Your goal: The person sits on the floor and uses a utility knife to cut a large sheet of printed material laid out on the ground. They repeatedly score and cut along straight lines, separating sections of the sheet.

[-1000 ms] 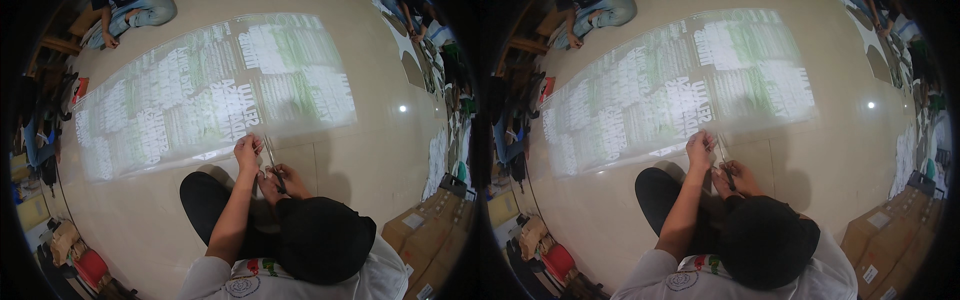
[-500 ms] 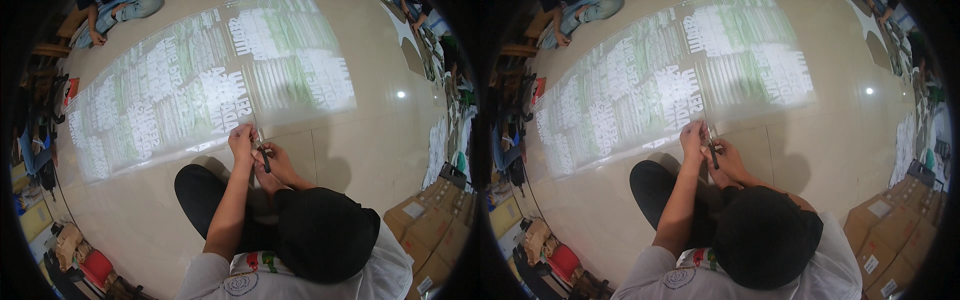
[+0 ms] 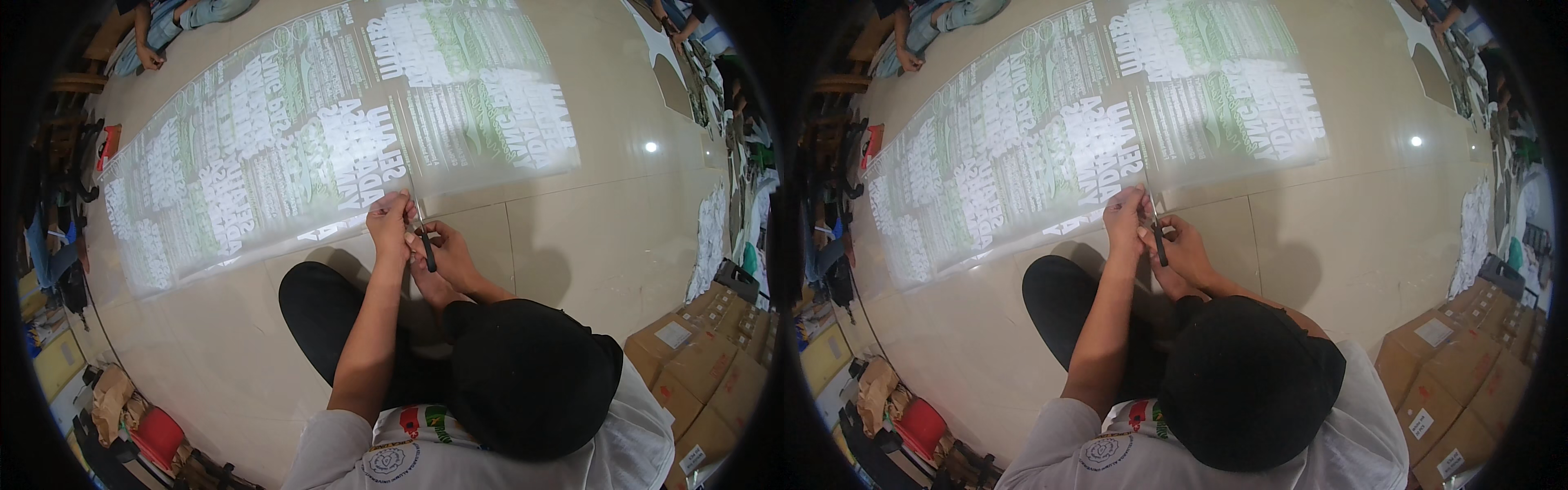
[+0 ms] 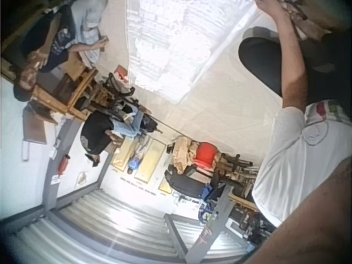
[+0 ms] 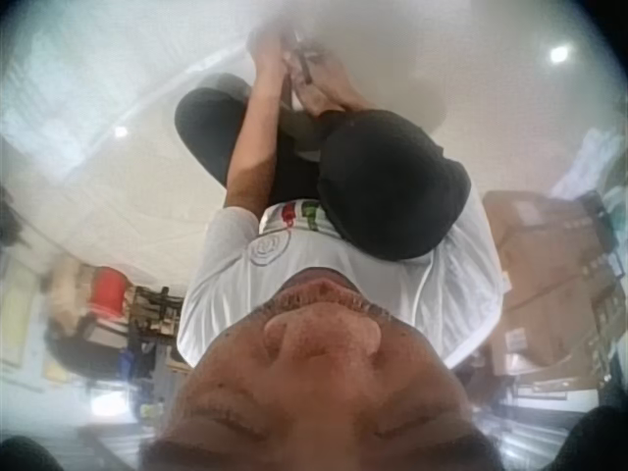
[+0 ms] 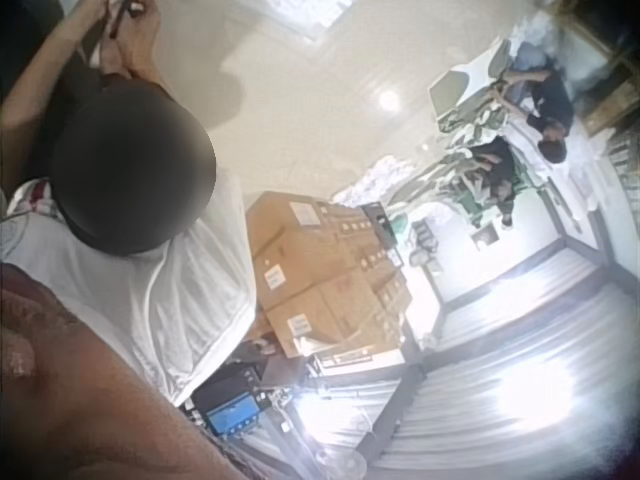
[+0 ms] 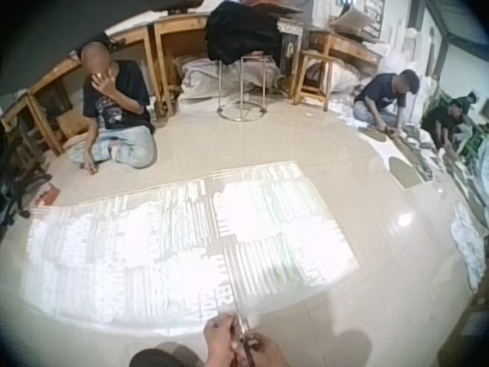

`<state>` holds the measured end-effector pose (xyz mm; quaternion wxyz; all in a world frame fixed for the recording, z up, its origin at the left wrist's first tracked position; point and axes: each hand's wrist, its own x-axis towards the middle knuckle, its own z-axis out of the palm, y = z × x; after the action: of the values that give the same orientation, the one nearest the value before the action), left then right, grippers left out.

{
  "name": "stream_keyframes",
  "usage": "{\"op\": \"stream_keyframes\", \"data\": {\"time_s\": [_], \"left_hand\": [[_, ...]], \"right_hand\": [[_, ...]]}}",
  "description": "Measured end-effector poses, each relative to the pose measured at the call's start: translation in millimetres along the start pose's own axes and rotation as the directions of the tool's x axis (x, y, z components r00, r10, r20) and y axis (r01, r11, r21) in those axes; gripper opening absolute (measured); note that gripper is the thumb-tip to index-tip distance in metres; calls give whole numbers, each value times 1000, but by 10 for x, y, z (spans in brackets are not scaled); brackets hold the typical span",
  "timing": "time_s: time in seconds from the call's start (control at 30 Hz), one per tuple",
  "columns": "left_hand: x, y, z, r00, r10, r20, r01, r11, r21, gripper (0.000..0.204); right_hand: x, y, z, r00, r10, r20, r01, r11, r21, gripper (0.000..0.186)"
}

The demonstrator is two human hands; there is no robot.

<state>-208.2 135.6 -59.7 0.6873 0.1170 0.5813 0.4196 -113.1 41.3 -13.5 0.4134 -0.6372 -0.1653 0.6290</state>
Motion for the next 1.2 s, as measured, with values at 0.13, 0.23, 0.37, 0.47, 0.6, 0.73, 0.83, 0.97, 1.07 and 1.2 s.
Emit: {"op": "stream_keyframes", "data": {"time_s": [0.13, 0.23, 0.37, 0.47, 0.6, 0.73, 0.83, 0.97, 1.07, 1.2], "left_hand": [[-32, 20, 28, 1000, -3, -1, 3, 1000, -7, 27], [-44, 32, 47, 1000, -2, -26, 1, 1000, -21, 33], [-50, 35, 50, 999, -4, -40, 3, 1000, -14, 36], [-55, 33, 61, 999, -13, -36, 12, 1000, -13, 40], [-19, 24, 12, 1000, -5, 3, 5, 1000, -24, 42], [-48, 37, 56, 1000, -17, -13, 17, 999, -32, 40], [-50, 34, 62, 1000, -18, -24, 17, 999, -42, 38], [-19, 10, 17, 999, -16, -30, 16, 1000, -3, 37], [-12, 13, 6, 1000, 1, -18, 0, 1000, 28, 40], [-18, 35, 4, 1000, 13, 3, -13, 999, 41, 50]], "right_hand": [[0, -16, -14, 1000, 12, -3, -12, 1000, -4, 52], [4, -33, -7, 1000, 11, -3, -11, 1000, -9, 52], [33, -5, -2, 1000, 3, -9, -3, 1000, 9, 51], [32, -20, 4, 999, 7, -32, -8, 1000, -30, 50], [33, -18, 23, 999, 17, -35, -18, 999, -31, 50], [27, -14, 3, 999, 15, -45, -16, 999, -30, 50], [17, -11, -11, 998, 13, -59, -17, 998, -61, 49], [17, -1, -16, 998, -5, -58, 0, 996, -84, 49], [41, -3, -11, 998, -16, -54, 13, 998, -54, 48], [146, -8, -18, 998, -12, -54, 10, 999, -38, 48]]}}
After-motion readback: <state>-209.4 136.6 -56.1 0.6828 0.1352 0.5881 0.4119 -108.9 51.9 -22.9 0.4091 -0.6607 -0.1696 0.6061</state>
